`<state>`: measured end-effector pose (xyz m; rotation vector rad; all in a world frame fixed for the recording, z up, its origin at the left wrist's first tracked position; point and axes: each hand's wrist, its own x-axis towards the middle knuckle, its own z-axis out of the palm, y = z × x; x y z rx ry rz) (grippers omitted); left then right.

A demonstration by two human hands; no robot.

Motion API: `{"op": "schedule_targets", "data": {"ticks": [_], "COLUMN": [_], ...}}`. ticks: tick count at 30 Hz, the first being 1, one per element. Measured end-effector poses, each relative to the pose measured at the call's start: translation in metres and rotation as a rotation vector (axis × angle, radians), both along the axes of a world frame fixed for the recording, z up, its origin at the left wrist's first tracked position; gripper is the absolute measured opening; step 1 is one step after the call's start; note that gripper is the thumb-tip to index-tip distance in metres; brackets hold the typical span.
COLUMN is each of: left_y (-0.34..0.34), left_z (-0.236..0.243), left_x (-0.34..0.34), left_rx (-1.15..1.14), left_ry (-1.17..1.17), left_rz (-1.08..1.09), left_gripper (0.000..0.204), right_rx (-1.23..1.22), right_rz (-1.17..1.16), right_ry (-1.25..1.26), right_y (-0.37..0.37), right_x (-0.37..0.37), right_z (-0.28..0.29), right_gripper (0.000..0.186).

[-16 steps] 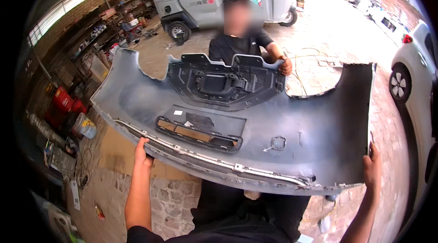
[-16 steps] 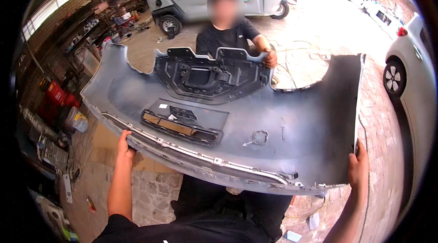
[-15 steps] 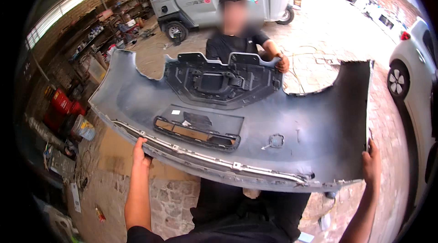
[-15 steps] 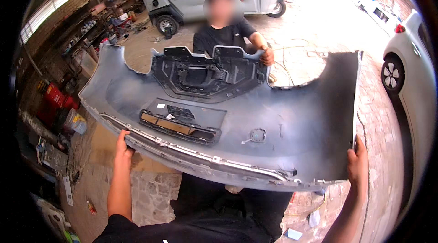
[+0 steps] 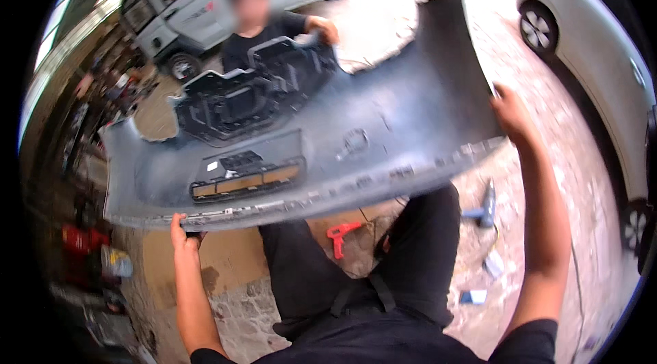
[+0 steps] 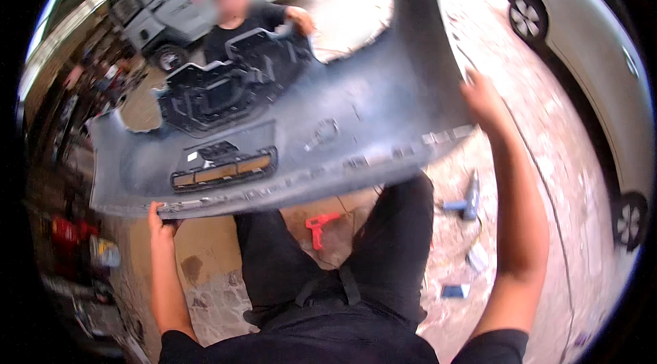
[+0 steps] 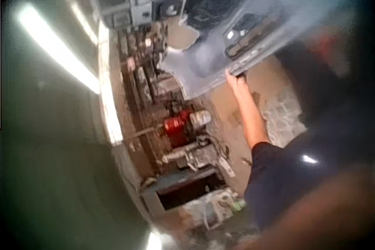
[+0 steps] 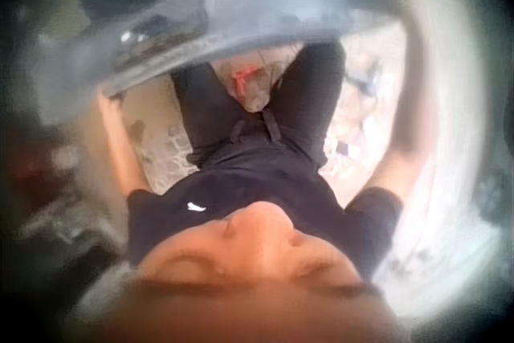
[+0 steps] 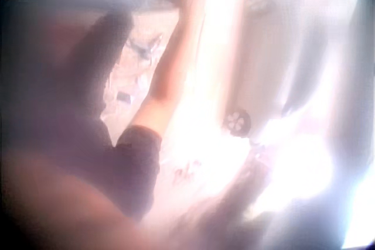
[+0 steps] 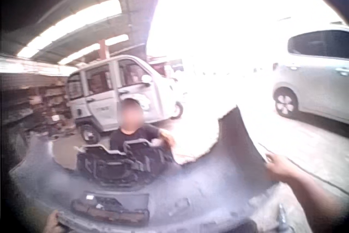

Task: The person uses a heat gun to soften a damaged area on a white car bumper and then manually smooths the plastic with their fingers. They flip the bumper over to inspect the interior side of the repair.

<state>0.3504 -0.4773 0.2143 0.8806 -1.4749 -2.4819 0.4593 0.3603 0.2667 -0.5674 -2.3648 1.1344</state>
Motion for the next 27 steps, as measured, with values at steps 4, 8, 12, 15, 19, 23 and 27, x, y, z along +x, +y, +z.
{"op": "schedule_targets", "data": {"ticks": [4,8,12,15,19,23,27], "left_y": [-0.017,0.009,-0.01,-0.009,-0.034,-0.021,-0.013], "left_z": [-0.009,-0.011,-0.017,-0.038,-0.051,-0.068,-0.064], "left_x": [0.003,-0.011,-0.018,-0.02,-0.019,-0.006,-0.015], "left_rx": [0.01,-0.016,-0.017,0.017,0.008,0.145,0.193], "left_ry": [0.039,0.021,-0.007,-0.082,-0.103,-0.187,-0.291], "left_rz": [-0.068,-0.02,0.051,0.077,0.069,0.053,0.172], "left_gripper": [0.054,0.038,0.029,0.033,0.047,0.056,0.059], "right_rx": [-0.179,-0.2,-0.22,-0.186,-0.239,-0.334,-0.363], "right_rz": [0.012,-0.04,-0.127,-0.169,-0.136,-0.077,-0.102], "right_ry": [0.07,-0.003,-0.069,-0.135,0.017,0.017,0.027], "right_y": [-0.007,-0.007,-0.042,-0.045,-0.036,-0.05,-0.055], "right_x": [-0.005,0.003,0.02,0.03,0.03,0.037,0.034], "right_z": [0.015,-0.003,-0.025,-0.031,-0.073,-0.088,-0.084], "right_gripper": [0.05,0.043,0.045,0.046,0.052,0.055,0.055]}}
